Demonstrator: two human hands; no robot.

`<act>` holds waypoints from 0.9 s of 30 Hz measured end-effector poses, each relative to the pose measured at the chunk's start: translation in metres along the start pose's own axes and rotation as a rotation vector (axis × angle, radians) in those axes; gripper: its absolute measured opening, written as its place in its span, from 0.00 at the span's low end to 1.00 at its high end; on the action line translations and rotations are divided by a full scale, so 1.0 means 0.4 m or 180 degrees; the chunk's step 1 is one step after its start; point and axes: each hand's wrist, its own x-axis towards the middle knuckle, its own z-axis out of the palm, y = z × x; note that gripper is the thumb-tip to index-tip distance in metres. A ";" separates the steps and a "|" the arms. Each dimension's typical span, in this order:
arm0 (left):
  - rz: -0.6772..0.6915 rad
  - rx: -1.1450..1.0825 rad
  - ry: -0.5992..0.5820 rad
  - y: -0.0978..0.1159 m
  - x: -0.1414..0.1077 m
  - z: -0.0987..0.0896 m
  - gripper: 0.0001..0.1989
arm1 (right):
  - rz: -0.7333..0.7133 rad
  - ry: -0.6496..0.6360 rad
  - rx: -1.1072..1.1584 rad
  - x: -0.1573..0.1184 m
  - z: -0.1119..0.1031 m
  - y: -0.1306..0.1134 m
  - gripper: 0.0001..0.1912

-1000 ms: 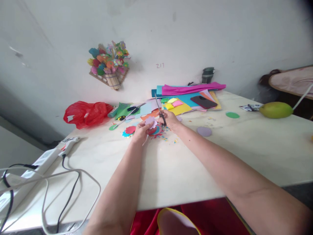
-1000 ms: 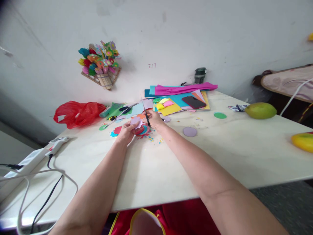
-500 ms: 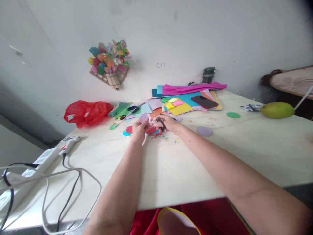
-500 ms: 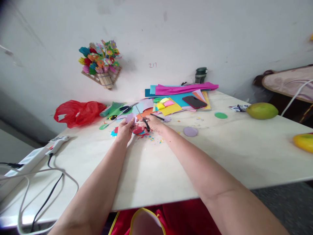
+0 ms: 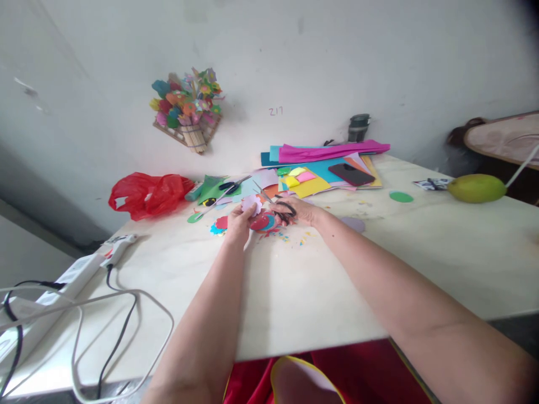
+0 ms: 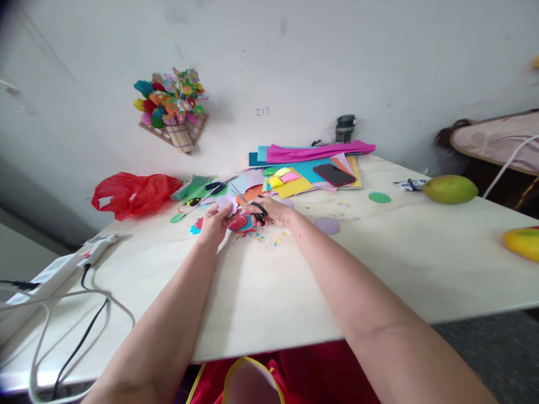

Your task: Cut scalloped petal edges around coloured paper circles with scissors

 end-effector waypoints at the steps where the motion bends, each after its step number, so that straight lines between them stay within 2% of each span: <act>1: 0.0009 -0.0037 -0.0017 -0.001 0.001 0.000 0.19 | -0.0001 -0.0072 -0.0086 -0.001 -0.001 0.001 0.21; 8: 0.0026 -0.0122 -0.0161 -0.010 0.008 -0.007 0.14 | 0.0062 -0.0385 -0.0258 0.002 -0.004 0.016 0.21; 27: -0.0168 -0.0159 -0.0209 0.005 -0.005 -0.005 0.12 | 0.0040 -0.0386 -0.0224 -0.007 -0.004 0.007 0.21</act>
